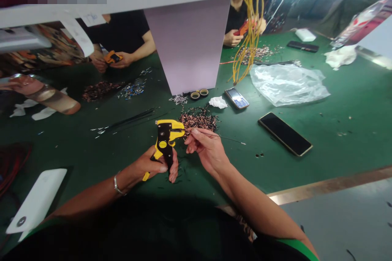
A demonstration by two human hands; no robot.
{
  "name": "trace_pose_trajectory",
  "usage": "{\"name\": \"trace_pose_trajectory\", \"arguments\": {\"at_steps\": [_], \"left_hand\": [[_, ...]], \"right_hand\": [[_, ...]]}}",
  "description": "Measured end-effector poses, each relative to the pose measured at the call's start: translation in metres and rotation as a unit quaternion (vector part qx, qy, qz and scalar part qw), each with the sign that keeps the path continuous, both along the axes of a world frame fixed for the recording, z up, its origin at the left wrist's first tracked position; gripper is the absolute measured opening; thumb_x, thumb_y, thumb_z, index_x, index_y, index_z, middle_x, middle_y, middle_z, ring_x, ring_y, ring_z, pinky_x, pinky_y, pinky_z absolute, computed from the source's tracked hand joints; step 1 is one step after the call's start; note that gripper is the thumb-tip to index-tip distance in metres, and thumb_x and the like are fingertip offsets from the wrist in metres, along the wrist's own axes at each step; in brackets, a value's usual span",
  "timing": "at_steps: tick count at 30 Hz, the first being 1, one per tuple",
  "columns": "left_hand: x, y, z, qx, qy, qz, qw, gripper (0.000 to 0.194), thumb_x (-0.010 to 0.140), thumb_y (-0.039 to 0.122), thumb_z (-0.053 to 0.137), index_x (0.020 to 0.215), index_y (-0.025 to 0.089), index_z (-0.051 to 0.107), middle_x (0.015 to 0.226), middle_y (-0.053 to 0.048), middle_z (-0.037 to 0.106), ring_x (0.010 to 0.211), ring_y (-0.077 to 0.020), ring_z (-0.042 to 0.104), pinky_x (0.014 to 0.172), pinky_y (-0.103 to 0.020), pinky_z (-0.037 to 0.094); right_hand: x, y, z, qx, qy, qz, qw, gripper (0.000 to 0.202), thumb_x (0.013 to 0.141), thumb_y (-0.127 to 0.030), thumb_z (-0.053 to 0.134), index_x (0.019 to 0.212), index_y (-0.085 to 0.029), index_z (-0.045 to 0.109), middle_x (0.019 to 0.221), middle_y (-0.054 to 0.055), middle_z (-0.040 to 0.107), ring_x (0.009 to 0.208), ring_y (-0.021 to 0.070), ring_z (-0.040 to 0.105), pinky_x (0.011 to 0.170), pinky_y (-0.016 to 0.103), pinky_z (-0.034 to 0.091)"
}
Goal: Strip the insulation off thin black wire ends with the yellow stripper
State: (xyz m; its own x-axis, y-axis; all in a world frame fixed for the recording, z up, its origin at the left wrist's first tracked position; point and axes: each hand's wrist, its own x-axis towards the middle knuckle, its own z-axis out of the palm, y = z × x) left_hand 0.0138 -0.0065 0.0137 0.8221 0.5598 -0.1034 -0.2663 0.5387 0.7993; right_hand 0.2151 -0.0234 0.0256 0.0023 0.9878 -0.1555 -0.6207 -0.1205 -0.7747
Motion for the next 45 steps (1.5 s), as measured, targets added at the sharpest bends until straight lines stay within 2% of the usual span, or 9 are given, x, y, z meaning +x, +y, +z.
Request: {"name": "trace_pose_trajectory", "arguments": {"at_steps": [12, 20, 28, 34, 40, 45], "left_hand": [[0.000, -0.002, -0.001, 0.017, 0.025, 0.018, 0.999, 0.022, 0.074, 0.020, 0.080, 0.087, 0.010, 0.064, 0.066, -0.004, 0.068, 0.054, -0.0173, 0.066, 0.055, -0.033, 0.057], [-0.002, -0.004, -0.005, 0.018, 0.055, 0.028, 0.998, 0.022, 0.075, 0.022, 0.080, 0.085, 0.011, 0.063, 0.062, -0.003, 0.067, 0.050, -0.0161, 0.065, 0.052, -0.032, 0.057], [-0.002, -0.006, -0.002, 0.027, 0.081, 0.041, 0.996, 0.022, 0.073, 0.023, 0.080, 0.081, 0.012, 0.062, 0.057, -0.001, 0.065, 0.046, -0.0152, 0.063, 0.048, -0.029, 0.054], [-0.002, -0.006, -0.001, 0.016, 0.117, 0.088, 0.989, 0.024, 0.073, 0.023, 0.077, 0.071, 0.015, 0.054, 0.042, 0.006, 0.053, 0.031, -0.0078, 0.045, 0.036, -0.021, 0.042], [-0.002, 0.000, 0.002, 0.036, 0.062, 0.107, 0.992, 0.020, 0.068, 0.017, 0.077, 0.080, 0.011, 0.061, 0.057, 0.000, 0.062, 0.044, -0.0136, 0.058, 0.046, -0.029, 0.052], [-0.003, 0.003, 0.001, 0.036, 0.032, 0.132, 0.990, 0.020, 0.069, 0.014, 0.073, 0.085, 0.011, 0.062, 0.062, -0.001, 0.063, 0.048, -0.0141, 0.059, 0.050, -0.031, 0.052]], "right_hand": [[0.000, 0.000, -0.001, -0.020, 0.015, -0.003, 1.000, 0.016, 0.073, -0.031, 0.081, 0.081, -0.018, 0.078, 0.061, 0.001, 0.072, 0.044, 0.0093, 0.055, 0.047, 0.024, 0.052], [0.002, 0.001, -0.001, -0.023, 0.027, 0.010, 0.999, 0.016, 0.073, -0.031, 0.080, 0.081, -0.017, 0.077, 0.062, 0.001, 0.072, 0.044, 0.0092, 0.054, 0.048, 0.025, 0.052], [0.008, 0.005, -0.004, -0.030, 0.025, 0.000, 0.999, 0.013, 0.074, -0.030, 0.074, 0.075, -0.017, 0.075, 0.062, 0.001, 0.071, 0.045, 0.0098, 0.053, 0.049, 0.026, 0.051], [0.012, 0.008, -0.006, -0.033, 0.024, -0.001, 0.999, 0.011, 0.071, -0.025, 0.076, 0.074, -0.015, 0.076, 0.059, 0.001, 0.070, 0.044, 0.0093, 0.054, 0.049, 0.025, 0.052], [0.013, 0.011, -0.007, -0.035, 0.001, 0.004, 0.999, 0.013, 0.068, -0.027, 0.080, 0.071, -0.015, 0.075, 0.060, 0.001, 0.071, 0.044, 0.0103, 0.056, 0.048, 0.026, 0.053], [0.013, 0.011, -0.004, -0.016, -0.019, -0.032, 0.999, 0.015, 0.067, -0.028, 0.083, 0.070, -0.015, 0.076, 0.058, 0.001, 0.070, 0.043, 0.0104, 0.056, 0.048, 0.026, 0.052]]}}
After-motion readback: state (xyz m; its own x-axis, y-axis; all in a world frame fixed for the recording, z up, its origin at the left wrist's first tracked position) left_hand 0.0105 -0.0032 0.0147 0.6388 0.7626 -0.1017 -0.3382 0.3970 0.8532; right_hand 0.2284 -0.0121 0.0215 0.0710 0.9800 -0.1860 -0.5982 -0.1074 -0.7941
